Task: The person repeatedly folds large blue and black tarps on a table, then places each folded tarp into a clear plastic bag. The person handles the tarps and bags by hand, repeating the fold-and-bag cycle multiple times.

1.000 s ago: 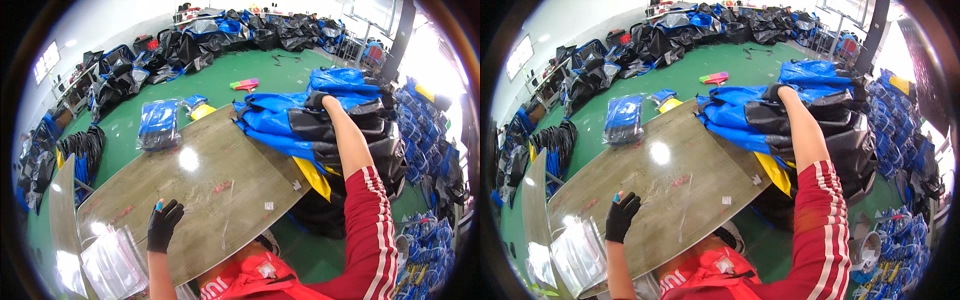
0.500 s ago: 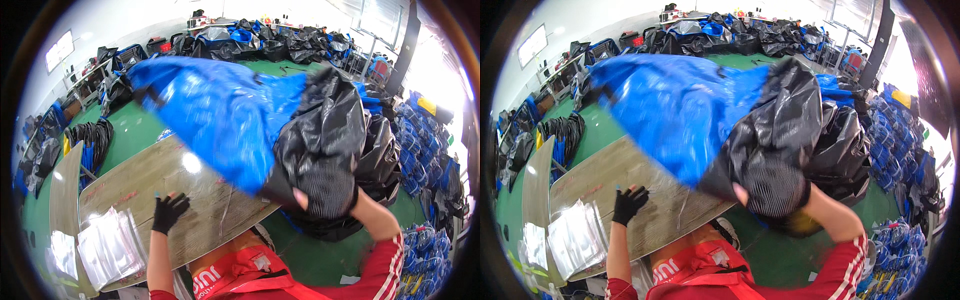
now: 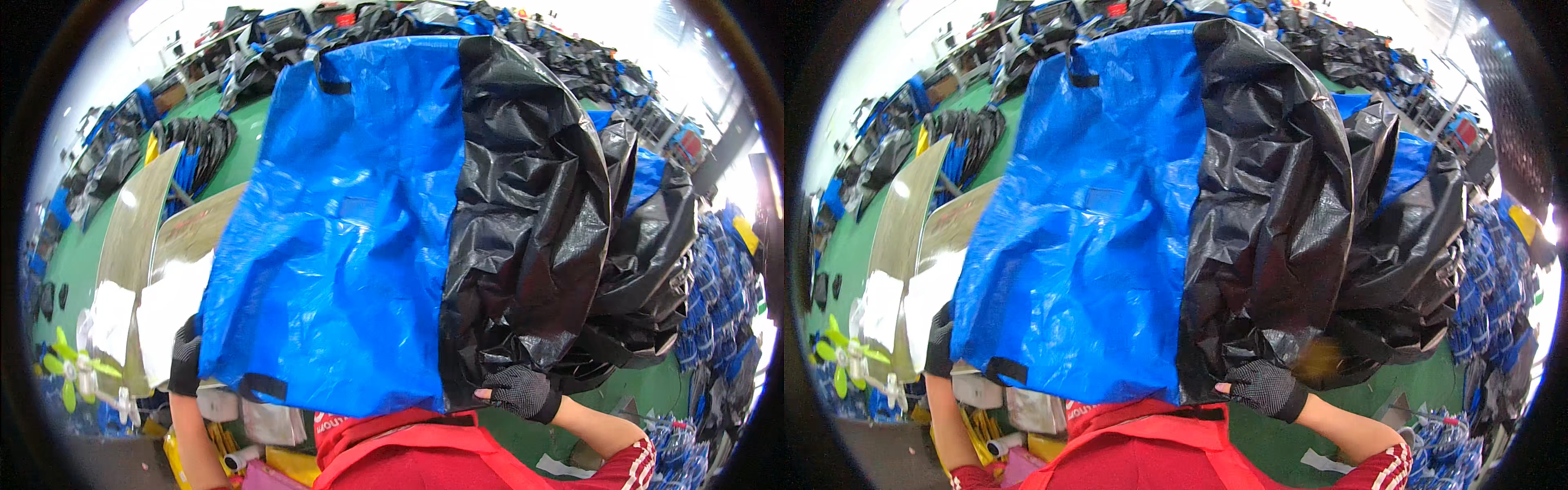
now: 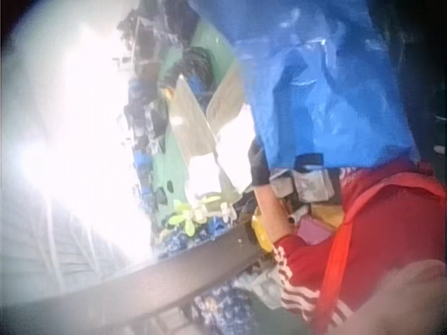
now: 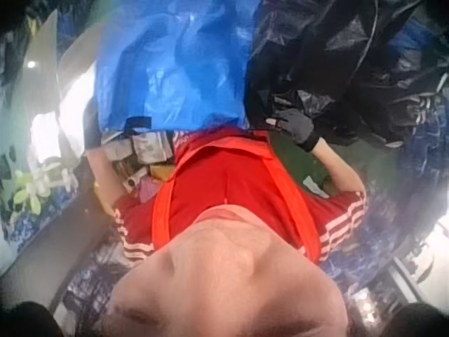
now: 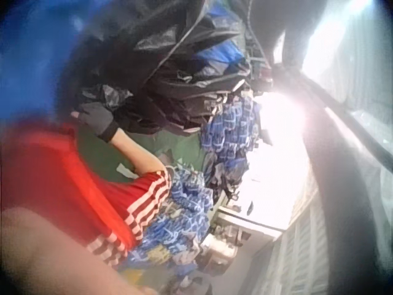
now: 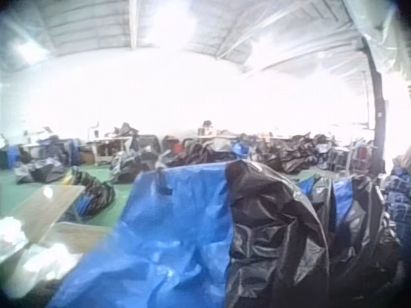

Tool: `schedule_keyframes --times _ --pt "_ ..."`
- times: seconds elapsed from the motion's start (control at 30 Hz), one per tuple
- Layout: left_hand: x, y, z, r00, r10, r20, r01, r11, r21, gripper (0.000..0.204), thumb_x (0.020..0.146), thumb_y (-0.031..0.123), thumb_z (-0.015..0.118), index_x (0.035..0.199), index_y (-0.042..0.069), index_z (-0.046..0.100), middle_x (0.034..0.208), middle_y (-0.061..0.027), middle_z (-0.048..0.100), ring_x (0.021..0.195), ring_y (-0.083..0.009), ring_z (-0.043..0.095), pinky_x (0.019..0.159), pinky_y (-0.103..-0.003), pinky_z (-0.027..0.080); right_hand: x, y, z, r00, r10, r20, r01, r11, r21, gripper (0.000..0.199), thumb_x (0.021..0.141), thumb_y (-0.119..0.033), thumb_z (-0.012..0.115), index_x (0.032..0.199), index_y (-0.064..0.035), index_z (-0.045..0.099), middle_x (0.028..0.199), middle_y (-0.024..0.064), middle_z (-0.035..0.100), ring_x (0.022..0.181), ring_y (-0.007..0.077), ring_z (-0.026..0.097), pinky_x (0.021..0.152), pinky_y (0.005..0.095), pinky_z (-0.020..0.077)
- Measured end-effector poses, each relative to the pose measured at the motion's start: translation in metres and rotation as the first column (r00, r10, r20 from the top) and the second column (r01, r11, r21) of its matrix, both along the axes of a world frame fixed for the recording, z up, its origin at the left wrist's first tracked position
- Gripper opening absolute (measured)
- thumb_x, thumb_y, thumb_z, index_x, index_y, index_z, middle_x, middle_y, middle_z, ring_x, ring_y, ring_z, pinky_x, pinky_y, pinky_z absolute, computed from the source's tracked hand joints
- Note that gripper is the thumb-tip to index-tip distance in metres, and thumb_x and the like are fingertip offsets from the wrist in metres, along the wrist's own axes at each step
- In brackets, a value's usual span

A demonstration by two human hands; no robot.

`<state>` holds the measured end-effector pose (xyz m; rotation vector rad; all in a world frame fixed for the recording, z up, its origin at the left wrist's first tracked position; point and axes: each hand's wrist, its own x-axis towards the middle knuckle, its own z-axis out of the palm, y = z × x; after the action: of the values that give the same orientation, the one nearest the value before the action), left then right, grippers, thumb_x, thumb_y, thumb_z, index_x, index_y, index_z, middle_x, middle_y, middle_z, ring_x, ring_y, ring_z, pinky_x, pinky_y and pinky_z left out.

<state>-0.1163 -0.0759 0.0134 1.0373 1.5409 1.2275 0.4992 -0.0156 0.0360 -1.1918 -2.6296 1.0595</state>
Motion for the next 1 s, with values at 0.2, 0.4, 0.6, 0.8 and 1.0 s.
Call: schedule_keyframes --times 0.2,0.4,0.6,0.8,1.0 --pt "-0.042 -0.154 -0.045 0.589 0.251 -0.768 -0.413 0.911 -0.018 0.035 0.088 0.011 0.057 0.118 -0.006 0.056 0.108 -0.0156 0.066 0.093 -0.0243 0.062 0.086 -0.035 0.049 0.016 0.028 -0.03 0.993 0.073 -0.097 -0.091 0.978 -0.19 0.03 0.091 -0.035 0.062 0.102 -0.0085 0.071 0.09 0.0145 0.07 0.084 0.0325 0.067 0.074 0.0381 0.0528" --pt "-0.021 -0.235 -0.1 0.75 -0.015 -0.661 -0.422 0.759 -0.496 0.037 0.09 0.035 0.061 0.097 -0.002 0.065 0.087 -0.0176 0.067 0.074 -0.0292 0.061 0.07 -0.041 0.048 0.014 0.039 -0.005 0.956 0.263 0.131 -0.188 0.889 -0.417 0.046 0.086 -0.043 0.067 0.122 -0.0152 0.065 0.111 0.0154 0.068 0.104 0.0289 0.065 0.091 0.0366 0.0489" --pt "-0.083 -0.141 -0.09 0.932 0.363 0.004 -0.343 0.884 -0.319 0.052 0.1 0.037 0.045 0.143 0.008 0.038 0.119 -0.014 0.063 0.091 -0.0231 0.064 0.078 -0.035 0.054 -0.035 0.066 0.137 0.878 -0.33 -0.348 0.454 0.804 0.383 0.053 0.08 -0.016 0.074 0.128 -0.0039 0.054 0.114 0.0124 0.063 0.107 0.0225 0.059 0.092 0.0321 0.046" --pt "-0.121 -0.001 -0.11 0.842 0.243 -0.483 -0.479 0.749 -0.458 0.061 0.083 0.051 0.069 0.11 -0.002 0.061 0.088 -0.014 0.064 0.075 -0.0235 0.062 0.063 -0.036 0.053 -0.063 0.178 0.064 0.796 -0.363 -0.484 0.577 0.695 0.429 0.036 0.09 -0.02 0.063 0.116 0.0049 0.058 0.105 0.0248 0.065 0.104 0.0357 0.063 0.088 0.0402 0.0486" --pt "-0.116 0.018 -0.081 0.411 0.424 -0.807 -0.403 0.879 0.257 0.051 0.096 0.046 0.05 0.115 0.0 0.06 0.095 -0.0225 0.067 0.085 -0.038 0.064 0.074 -0.045 0.05 -0.07 0.196 0.025 0.786 -0.444 -0.43 0.614 0.637 0.465 0.041 0.091 -0.036 0.059 0.106 0.002 0.063 0.095 0.0267 0.065 0.093 0.0434 0.062 0.08 0.0478 0.0477"
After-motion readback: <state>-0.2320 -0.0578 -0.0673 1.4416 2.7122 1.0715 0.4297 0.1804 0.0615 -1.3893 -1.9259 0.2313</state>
